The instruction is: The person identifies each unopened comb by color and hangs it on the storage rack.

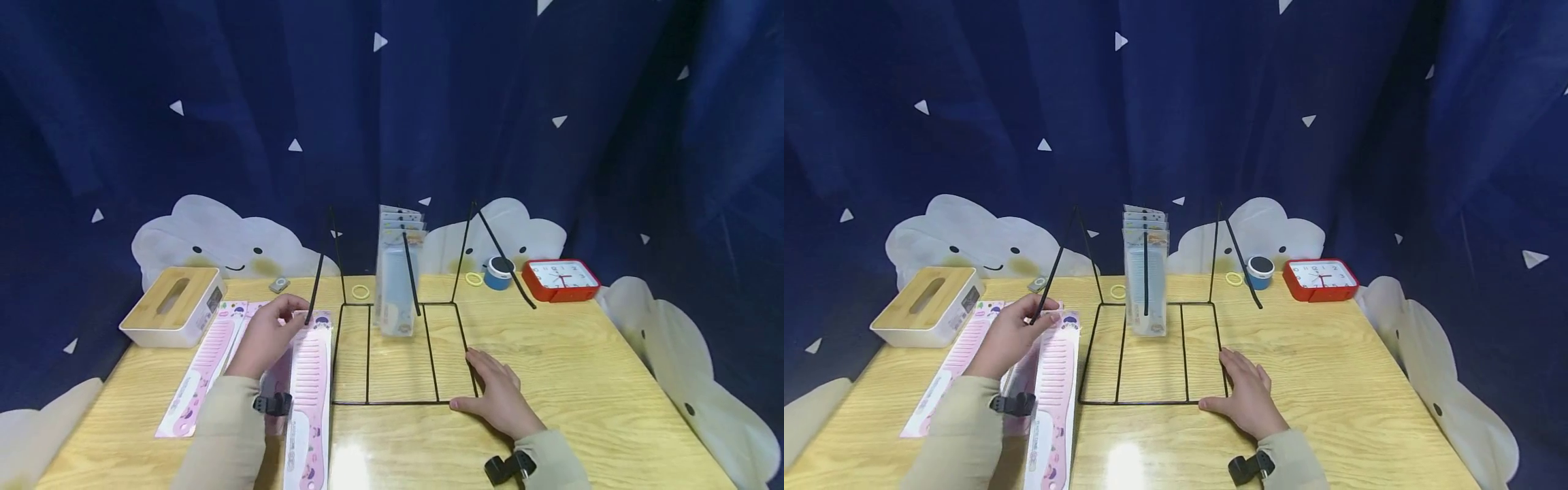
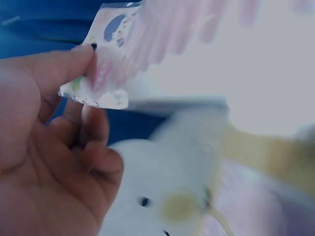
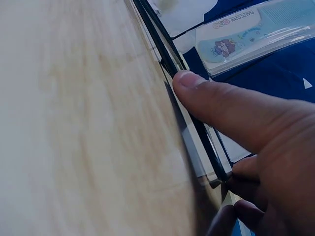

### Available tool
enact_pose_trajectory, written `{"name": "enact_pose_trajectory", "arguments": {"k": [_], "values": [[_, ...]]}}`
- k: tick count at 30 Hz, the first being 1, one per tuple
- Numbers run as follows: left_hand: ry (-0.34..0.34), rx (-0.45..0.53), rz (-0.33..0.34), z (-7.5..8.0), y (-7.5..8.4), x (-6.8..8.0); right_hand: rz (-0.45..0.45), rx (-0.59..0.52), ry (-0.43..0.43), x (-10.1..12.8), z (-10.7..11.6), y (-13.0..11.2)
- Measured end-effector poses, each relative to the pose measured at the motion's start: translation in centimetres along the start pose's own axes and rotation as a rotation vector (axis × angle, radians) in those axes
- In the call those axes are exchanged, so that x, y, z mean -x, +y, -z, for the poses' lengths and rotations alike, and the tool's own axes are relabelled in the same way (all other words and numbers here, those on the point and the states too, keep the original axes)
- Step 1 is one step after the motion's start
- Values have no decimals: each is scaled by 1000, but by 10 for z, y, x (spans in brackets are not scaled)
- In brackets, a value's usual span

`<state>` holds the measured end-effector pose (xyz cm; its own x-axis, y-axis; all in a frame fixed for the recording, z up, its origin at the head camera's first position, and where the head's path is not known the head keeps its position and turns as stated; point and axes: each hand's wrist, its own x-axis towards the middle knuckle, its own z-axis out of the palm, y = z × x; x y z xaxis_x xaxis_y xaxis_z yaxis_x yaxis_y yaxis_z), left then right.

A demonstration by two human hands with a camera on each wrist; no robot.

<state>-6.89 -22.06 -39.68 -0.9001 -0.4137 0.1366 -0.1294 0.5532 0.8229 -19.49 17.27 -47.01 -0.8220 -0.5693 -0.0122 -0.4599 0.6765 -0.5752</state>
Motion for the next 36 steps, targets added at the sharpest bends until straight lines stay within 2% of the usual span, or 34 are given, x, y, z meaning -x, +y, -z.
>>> {"name": "enact_pose_trajectory", "arguments": {"k": [4,6,8,11,12,14,22,26,30,34,36], "values": [[81,307,-65,18,34,38,-12,-1,-2,1,2,3],[99,460,-141,25,52,55,-13,-2,3,2,2,5],[106,579,-244,31,68,68,-10,-5,11,2,3,6],[107,679,-376,36,86,77,-5,-4,26,2,3,7],[109,698,-400,36,90,78,-4,-2,28,2,3,7],[121,703,-405,36,97,79,-3,-1,29,2,2,7],[147,713,-361,31,101,72,0,-16,15,0,-3,4],[147,726,-323,28,97,62,2,-15,20,0,-3,4],[150,772,-284,19,90,40,3,-8,16,1,-2,5],[154,827,-268,11,87,13,15,-10,30,2,-1,3],[160,824,-259,10,87,-1,24,-15,36,2,-1,1]]}}
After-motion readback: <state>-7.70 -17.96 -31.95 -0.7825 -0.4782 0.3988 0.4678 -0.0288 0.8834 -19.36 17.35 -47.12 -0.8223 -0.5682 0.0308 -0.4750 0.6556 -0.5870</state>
